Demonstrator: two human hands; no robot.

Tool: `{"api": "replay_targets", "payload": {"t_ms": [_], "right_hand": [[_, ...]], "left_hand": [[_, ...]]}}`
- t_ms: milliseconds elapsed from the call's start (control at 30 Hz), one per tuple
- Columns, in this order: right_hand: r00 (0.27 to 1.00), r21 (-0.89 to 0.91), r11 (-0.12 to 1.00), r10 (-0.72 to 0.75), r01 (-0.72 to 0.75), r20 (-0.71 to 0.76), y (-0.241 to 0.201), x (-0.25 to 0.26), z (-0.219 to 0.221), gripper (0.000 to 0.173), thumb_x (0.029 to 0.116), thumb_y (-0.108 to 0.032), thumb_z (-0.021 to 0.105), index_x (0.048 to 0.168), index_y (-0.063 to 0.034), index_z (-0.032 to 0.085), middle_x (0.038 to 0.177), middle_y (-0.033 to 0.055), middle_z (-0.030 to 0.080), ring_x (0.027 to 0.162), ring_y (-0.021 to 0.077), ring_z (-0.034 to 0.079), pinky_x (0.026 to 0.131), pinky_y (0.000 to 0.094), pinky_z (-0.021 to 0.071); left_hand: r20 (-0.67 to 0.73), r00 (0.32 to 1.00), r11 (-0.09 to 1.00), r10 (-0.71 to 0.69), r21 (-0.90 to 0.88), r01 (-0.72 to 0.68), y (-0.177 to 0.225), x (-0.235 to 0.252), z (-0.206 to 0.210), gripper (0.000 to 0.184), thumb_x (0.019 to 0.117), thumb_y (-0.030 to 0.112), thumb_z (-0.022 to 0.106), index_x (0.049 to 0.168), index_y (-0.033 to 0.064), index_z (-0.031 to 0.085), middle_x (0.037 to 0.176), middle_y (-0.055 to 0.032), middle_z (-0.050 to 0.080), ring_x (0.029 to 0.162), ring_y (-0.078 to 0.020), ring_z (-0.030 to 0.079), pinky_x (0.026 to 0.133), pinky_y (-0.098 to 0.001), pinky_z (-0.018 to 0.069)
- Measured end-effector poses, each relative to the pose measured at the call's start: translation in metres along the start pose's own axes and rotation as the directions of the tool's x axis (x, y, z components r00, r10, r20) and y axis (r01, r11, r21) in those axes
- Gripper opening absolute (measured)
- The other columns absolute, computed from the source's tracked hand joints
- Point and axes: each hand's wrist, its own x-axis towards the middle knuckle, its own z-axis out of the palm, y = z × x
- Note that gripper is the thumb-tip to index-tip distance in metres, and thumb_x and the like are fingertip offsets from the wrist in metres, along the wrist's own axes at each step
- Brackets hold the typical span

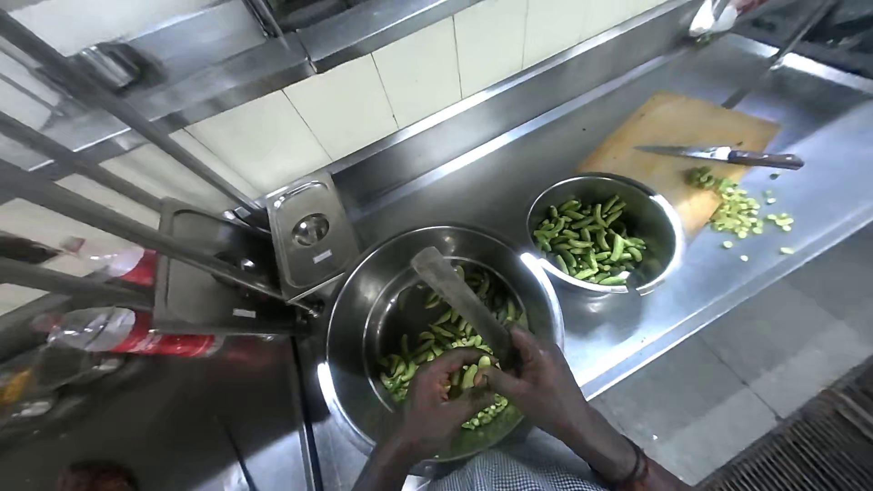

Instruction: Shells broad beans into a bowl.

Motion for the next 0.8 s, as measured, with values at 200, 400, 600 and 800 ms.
{"api": "replay_targets", "payload": {"t_ms": [200, 400, 600, 800], "right_hand": [[1.0, -0.022, 1.0, -0.009, 0.009, 0.005, -0.001, -0.002, -0.001, 0.046, 0.0822, -0.061, 0.075, 0.092, -0.0185, 0.062, 0.063, -0.0082, 0.053, 0.052, 0.0042, 0.05, 0.049, 0.0252, 0.0459], [0.999, -0.08, 0.996, -0.045, 0.046, 0.018, -0.003, -0.006, -0.004, 0.044, 0.0832, -0.06, 0.075, 0.088, -0.0182, 0.061, 0.062, -0.008, 0.052, 0.053, 0.004, 0.051, 0.049, 0.0251, 0.0456], [0.995, -0.084, 0.993, -0.071, 0.077, 0.074, -0.001, -0.004, -0.007, 0.042, 0.0899, -0.059, 0.067, 0.086, -0.018, 0.063, 0.06, -0.0081, 0.05, 0.051, 0.0048, 0.049, 0.048, 0.0268, 0.0446], [0.972, -0.026, 0.997, -0.065, 0.073, 0.227, 0.003, 0.003, -0.011, 0.048, 0.0946, -0.063, 0.059, 0.081, -0.0173, 0.063, 0.057, -0.0068, 0.047, 0.05, 0.0059, 0.047, 0.047, 0.0285, 0.0419]], "left_hand": [[-0.112, 0.964, 0.925, 0.241, 0.327, -0.193, -0.007, -0.002, 0.006, 0.017, 0.0963, 0.023, 0.067, 0.111, 0.0185, 0.074, 0.111, 0.0054, 0.07, 0.102, -0.0054, 0.067, 0.088, -0.0257, 0.0587], [-0.094, 0.918, 0.807, 0.384, 0.517, -0.285, -0.008, -0.002, 0.011, 0.016, 0.0977, 0.026, 0.064, 0.106, 0.0175, 0.075, 0.114, 0.0047, 0.07, 0.102, -0.0027, 0.067, 0.085, -0.0229, 0.0591], [-0.13, 0.888, 0.741, 0.442, 0.611, -0.279, -0.007, -0.002, 0.015, 0.014, 0.0966, 0.027, 0.065, 0.095, 0.0172, 0.074, 0.101, 0.0051, 0.071, 0.097, -0.0018, 0.067, 0.083, -0.0219, 0.0587], [-0.369, 0.885, 0.881, 0.284, 0.464, -0.089, -0.009, -0.003, 0.023, 0.014, 0.0841, 0.016, 0.075, 0.098, 0.0123, 0.076, 0.097, 0.0029, 0.071, 0.091, -0.0028, 0.068, 0.082, -0.0238, 0.059]]}}
